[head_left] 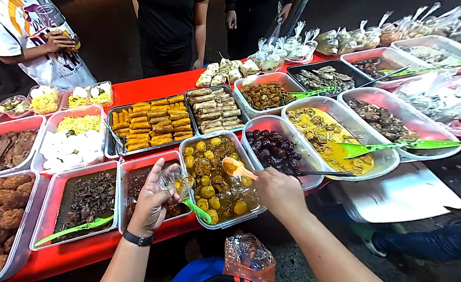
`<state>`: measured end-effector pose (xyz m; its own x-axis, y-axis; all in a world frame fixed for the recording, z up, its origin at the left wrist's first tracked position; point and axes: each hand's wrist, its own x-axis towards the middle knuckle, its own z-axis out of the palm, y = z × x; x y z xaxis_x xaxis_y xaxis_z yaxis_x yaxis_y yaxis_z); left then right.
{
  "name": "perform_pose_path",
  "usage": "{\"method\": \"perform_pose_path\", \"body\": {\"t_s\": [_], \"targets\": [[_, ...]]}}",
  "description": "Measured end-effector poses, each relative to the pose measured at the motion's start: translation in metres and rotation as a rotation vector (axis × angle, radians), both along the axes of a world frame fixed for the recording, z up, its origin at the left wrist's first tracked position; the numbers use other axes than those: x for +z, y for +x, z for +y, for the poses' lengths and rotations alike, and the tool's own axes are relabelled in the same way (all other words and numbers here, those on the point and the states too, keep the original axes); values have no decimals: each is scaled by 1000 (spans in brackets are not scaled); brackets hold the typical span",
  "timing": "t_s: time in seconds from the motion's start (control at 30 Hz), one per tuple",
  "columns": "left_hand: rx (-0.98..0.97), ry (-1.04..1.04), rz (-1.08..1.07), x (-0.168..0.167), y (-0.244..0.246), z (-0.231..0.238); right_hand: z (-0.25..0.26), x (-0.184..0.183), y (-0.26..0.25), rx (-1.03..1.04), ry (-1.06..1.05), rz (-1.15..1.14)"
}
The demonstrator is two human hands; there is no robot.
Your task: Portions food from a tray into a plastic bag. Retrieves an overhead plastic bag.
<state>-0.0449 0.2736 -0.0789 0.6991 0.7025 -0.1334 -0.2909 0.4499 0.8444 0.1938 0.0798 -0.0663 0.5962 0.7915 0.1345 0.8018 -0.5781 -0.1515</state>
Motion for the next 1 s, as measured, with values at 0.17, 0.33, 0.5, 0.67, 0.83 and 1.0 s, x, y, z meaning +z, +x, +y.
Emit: {"method": "perform_pose_path", "body": {"t_s": [0.17, 0.33, 0.5, 0.67, 0.83, 1.0], "targets": [[7, -16, -1, 1, 1, 0, 22, -1, -14, -59, -395, 228], [8, -24, -16, 5, 2, 2, 11, -32, 3, -149, -316, 654], [5, -36, 12, 6, 5, 4, -15, -70, 20, -307, 75, 1029], [-28, -39, 26, -1, 16, 2, -24, -47, 20, -347, 237, 1168], [-64, -38, 50, -5, 32, -2, -20, -37, 30, -322, 181, 1091], [-88, -37, 56, -5, 36, -3, -21, -43, 22, -113, -127, 433]]}}
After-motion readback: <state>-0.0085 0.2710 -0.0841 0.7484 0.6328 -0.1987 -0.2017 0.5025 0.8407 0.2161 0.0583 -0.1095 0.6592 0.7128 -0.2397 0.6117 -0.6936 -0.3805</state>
